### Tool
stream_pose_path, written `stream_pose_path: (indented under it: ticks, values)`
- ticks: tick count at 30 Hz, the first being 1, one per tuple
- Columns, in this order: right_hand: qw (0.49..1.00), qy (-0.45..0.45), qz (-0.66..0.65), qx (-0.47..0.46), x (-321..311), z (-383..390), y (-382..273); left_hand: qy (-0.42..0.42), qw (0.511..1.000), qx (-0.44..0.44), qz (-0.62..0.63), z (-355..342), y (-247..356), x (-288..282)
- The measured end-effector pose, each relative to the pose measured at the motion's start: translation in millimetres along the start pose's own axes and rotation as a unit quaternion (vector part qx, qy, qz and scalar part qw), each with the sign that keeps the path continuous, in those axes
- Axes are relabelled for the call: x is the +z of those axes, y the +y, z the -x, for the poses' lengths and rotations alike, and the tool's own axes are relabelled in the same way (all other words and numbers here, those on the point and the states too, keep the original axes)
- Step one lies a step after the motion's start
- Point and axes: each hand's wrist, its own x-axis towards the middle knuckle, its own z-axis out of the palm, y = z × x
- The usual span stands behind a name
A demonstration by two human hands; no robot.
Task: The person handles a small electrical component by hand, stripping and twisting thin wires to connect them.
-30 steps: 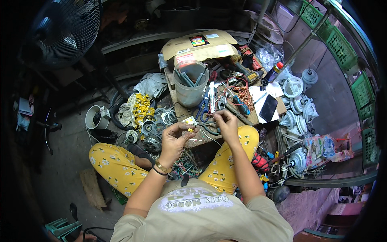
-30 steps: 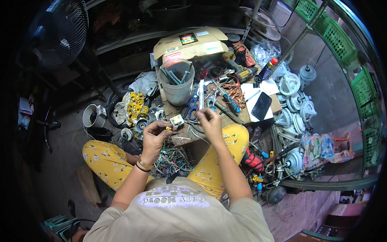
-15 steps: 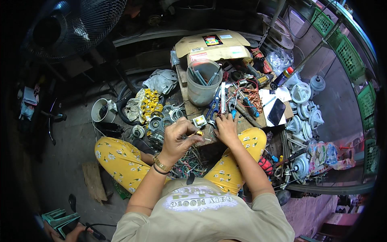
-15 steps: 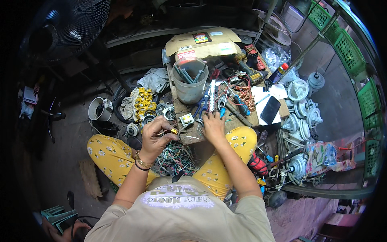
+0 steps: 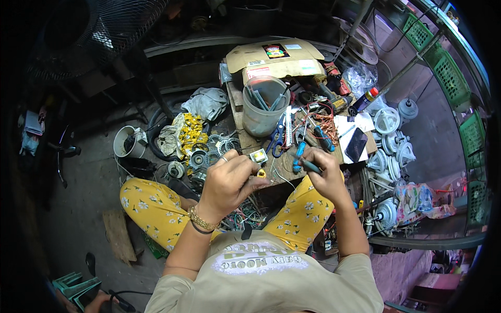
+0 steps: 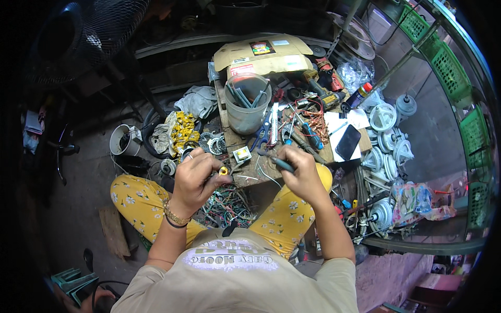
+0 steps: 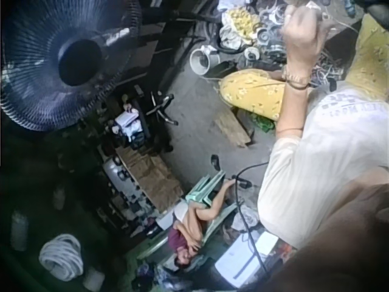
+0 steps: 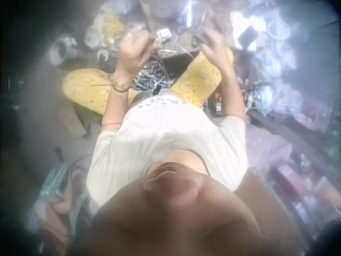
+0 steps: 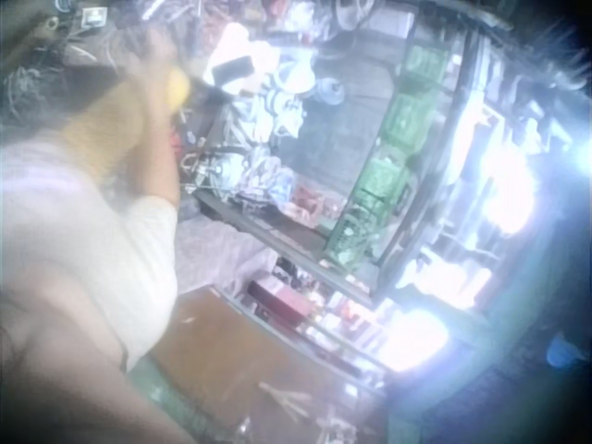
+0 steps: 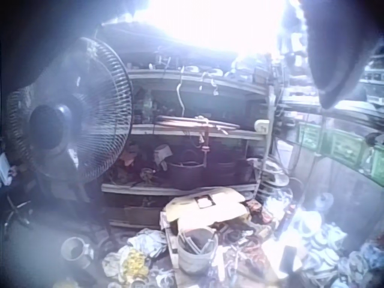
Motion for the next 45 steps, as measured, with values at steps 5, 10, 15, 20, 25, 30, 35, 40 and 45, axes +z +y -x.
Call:
stream_pose_path:
  ticks: [5,10,15,20,25,30,35,40,45]
  values:
    - [0.932,-0.011,0.316,-0.179,-17.0,-10.0,-65.5,-0.045,0.996,-0.051,-0.063,-3.6,8.4,-3.8]
    - [0.846,-0.062,0.453,-0.274,-21.2,-22.9,-85.0,-0.047,0.99,-0.099,-0.086,-0.6,10.6,-5.5]
    - [0.814,-0.064,0.479,-0.323,-20.4,-32.5,-88.2,-0.087,0.984,-0.119,-0.102,0.1,15.4,-8.4]
    - [0.79,-0.081,0.489,-0.361,-19.5,-35.7,-93.8,-0.096,0.98,-0.127,-0.121,-0.1,18.7,-7.9]
    - [0.775,-0.088,0.502,-0.373,-17.7,-36.1,-95.3,-0.105,0.981,-0.118,-0.113,-1.9,21.3,-5.7]
    - [0.794,-0.073,0.475,-0.373,-23.6,-38.6,-92.6,-0.098,0.981,-0.146,-0.079,-3.2,22.0,-3.3]
    - [0.82,-0.089,0.444,-0.351,-27.9,-42.6,-88.1,-0.097,0.983,-0.152,-0.027,-0.8,18.0,10.6]
    - [0.866,-0.13,0.379,-0.299,-19.6,-37.6,-60.9,-0.073,0.989,-0.127,0.018,8.6,-1.0,36.6]
    - [0.897,-0.144,0.327,-0.259,-16.4,-33.4,-39.9,-0.061,0.969,-0.182,0.158,17.3,-8.4,50.1]
